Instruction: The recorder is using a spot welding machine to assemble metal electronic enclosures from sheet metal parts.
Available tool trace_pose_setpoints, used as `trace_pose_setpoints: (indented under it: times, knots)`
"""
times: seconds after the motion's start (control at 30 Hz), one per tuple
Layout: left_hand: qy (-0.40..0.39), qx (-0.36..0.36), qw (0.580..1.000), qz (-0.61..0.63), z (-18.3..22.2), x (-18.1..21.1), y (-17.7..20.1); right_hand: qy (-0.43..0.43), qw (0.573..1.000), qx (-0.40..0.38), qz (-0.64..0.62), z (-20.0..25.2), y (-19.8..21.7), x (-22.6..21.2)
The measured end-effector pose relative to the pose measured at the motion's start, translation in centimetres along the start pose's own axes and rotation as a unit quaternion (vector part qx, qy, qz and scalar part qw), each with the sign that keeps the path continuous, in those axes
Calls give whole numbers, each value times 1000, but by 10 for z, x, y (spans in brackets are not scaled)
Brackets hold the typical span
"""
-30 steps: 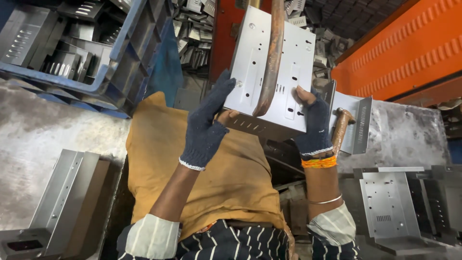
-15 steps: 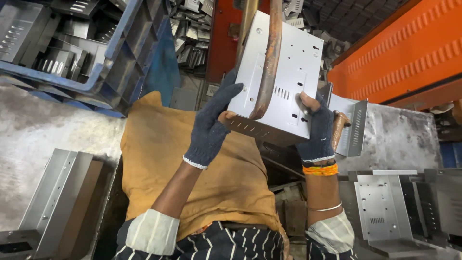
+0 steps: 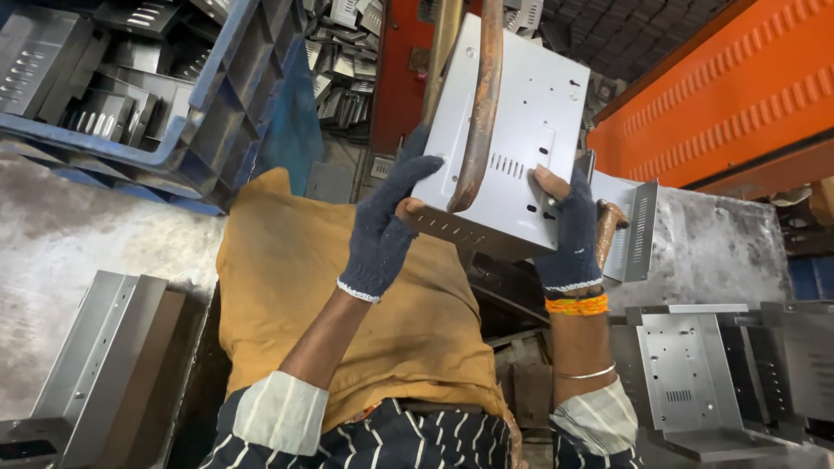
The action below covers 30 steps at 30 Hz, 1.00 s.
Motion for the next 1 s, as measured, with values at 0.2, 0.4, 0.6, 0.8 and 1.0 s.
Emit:
trace_pose_setpoints:
  times: [0.2,0.4,0.6,0.8,1.0]
  knots:
    - [-30,-5,1000,3,-2,-4,-3,48,998,-29,-9,17,-16,-13]
    - [-32,13,999,-21,0,-9,-1,95,994,-56,24,15,-16,-13]
    - [-24,8,1000,-2,4,-7,-4,84,995,7,48,14,-6,-9]
    - [-33,17,999,-11,6,-14,-6,99,994,-22,52,8,-6,-12]
    - [-22,25,999,18,15,-17,-6,92,993,-22,73,14,-14,-14]
Point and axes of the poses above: each hand's wrist, its own z-axis away from the middle knuckle, its own y-axis out of the back of the hand, x = y × z, the point moved 1 cm from there along -z, towards the middle knuckle, and after that the axes turned 8 degrees about -y, right-handed, at the moved point
